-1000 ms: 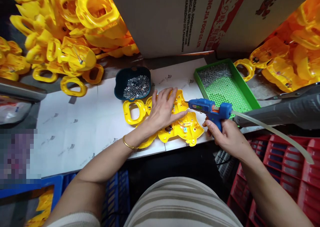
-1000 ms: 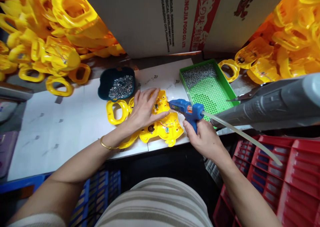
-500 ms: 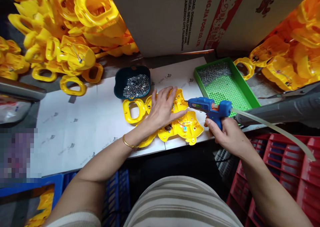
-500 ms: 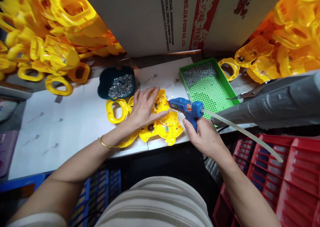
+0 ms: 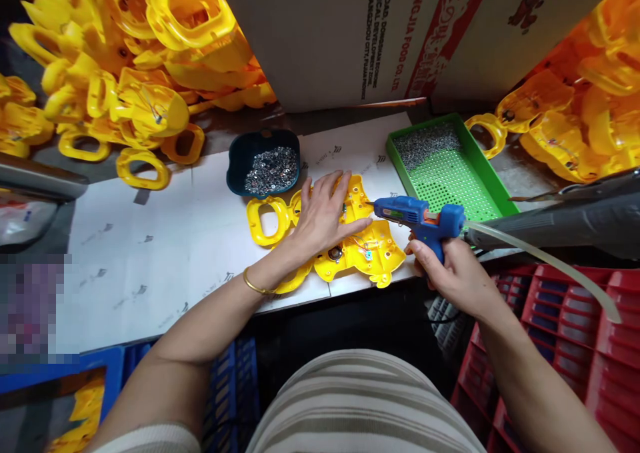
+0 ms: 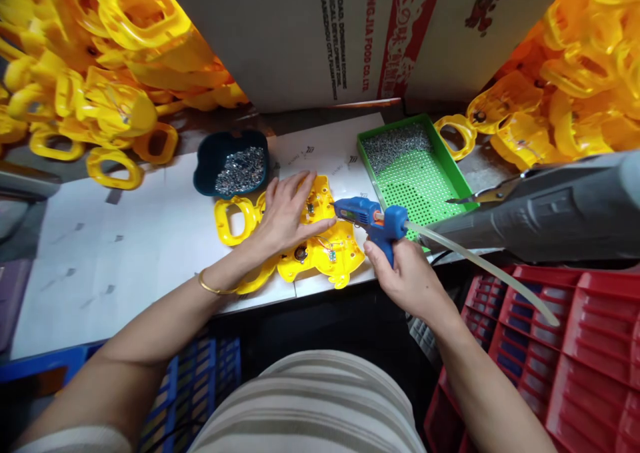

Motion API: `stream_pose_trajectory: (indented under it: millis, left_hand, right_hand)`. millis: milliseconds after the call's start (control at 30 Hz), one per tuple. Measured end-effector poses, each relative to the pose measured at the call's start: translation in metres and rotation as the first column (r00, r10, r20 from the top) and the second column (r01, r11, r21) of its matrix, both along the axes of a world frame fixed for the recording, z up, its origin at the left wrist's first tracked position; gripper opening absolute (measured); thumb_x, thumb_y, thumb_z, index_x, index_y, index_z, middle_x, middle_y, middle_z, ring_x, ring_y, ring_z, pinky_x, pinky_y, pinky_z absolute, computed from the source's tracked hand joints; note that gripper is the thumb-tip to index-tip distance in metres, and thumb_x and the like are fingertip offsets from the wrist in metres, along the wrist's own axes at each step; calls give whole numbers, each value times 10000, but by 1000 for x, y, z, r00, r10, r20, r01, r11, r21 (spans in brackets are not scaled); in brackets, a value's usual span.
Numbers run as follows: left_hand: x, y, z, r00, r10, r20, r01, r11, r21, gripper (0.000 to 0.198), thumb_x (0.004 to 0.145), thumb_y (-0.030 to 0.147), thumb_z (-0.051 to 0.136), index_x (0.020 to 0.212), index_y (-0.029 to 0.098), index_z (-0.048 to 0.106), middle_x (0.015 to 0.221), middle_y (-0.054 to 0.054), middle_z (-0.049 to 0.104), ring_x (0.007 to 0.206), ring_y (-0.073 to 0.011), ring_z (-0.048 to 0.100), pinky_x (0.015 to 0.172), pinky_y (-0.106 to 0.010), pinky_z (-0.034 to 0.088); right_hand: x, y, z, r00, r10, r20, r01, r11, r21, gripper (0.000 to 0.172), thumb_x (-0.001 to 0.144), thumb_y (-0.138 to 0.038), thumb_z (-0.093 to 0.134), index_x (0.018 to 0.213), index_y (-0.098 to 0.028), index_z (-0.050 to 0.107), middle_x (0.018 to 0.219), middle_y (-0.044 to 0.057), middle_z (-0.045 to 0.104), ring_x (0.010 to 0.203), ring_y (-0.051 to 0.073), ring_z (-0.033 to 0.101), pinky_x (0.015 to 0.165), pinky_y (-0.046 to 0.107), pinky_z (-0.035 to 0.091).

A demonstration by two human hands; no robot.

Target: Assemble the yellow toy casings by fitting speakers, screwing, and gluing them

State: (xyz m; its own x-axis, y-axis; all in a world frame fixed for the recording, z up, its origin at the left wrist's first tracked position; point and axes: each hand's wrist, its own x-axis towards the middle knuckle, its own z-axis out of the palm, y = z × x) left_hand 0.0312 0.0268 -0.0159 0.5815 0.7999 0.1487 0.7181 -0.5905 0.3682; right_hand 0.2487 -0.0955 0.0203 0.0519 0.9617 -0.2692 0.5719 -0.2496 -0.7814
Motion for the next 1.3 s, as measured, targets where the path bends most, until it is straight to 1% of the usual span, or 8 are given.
stream_pose_trajectory:
  millis: [233,333,400,467,567,700,967,1300]
  left_hand:
    - [-1,3,-4,1000,15,-23,-14,1000,23,848,817,716,512,1446,172,346,1442,-210,438,1332,-374,406,1139,-616,192]
    - [-3,3,0,999,10,-35,-9,999,45,817,844,710,456,1440,159,363,1418,-216,466,1315,-392,428,1114,-638,217]
    - [-4,5,0,999,40,-20,-38,996,79,793,835,703,466,1439,197,376,1419,-195,479,1291,-411,451,1103,-646,232]
    - [-5,10,-2,999,36,2,-36,996,87,769,837,664,489,1472,260,333,1450,-152,463,1286,-426,454,1096,-658,246]
    - [-6,16,-7,995,-24,95,14,995,98,856,760,700,551,1501,414,233,1464,-69,466,1262,-484,445,1065,-725,227]
    - [-7,19,-5,989,-62,134,47,993,111,929,695,728,580,1495,506,163,1460,2,476,1260,-531,415,1048,-769,194]
    - [-15,3,19,998,-27,55,17,984,180,847,790,671,548,1519,447,178,1539,-33,375,1345,-507,353,1067,-762,229]
    - [-35,-35,13,998,70,-6,-67,976,208,798,838,655,538,1491,250,322,1505,-190,383,1373,-422,346,1112,-647,197]
  right_hand:
    - [21,-62,-1,863,-24,-504,3,999,-42,385,825,-575,590,921,-208,654,787,73,681,578,164,592,500,289,482]
    - [38,-107,-17,737,-170,-654,189,981,-42,562,654,-663,709,1007,-237,612,788,60,676,521,166,571,434,297,455]
    - [48,-128,-29,623,-378,-685,497,867,-26,573,677,-688,669,1028,-246,570,734,24,639,428,120,485,374,272,392]
    - [60,-136,-38,485,-539,-689,738,674,-7,475,782,-644,587,1021,-233,564,692,-2,588,425,97,444,360,241,349]
    - [85,-128,-45,379,-635,-673,866,501,15,387,792,-552,621,976,-214,588,711,-5,579,565,116,544,427,227,415]
    - [120,-96,-48,416,-654,-632,856,516,29,443,651,-560,744,843,-186,605,676,5,617,622,134,602,550,259,509]
    - [165,-36,-51,609,-682,-404,778,613,138,527,626,-649,717,592,-169,503,568,-46,523,534,68,463,534,208,380]
    - [167,-62,-42,639,-751,168,708,659,253,379,685,-451,671,892,-140,733,796,80,698,743,210,603,757,358,456]
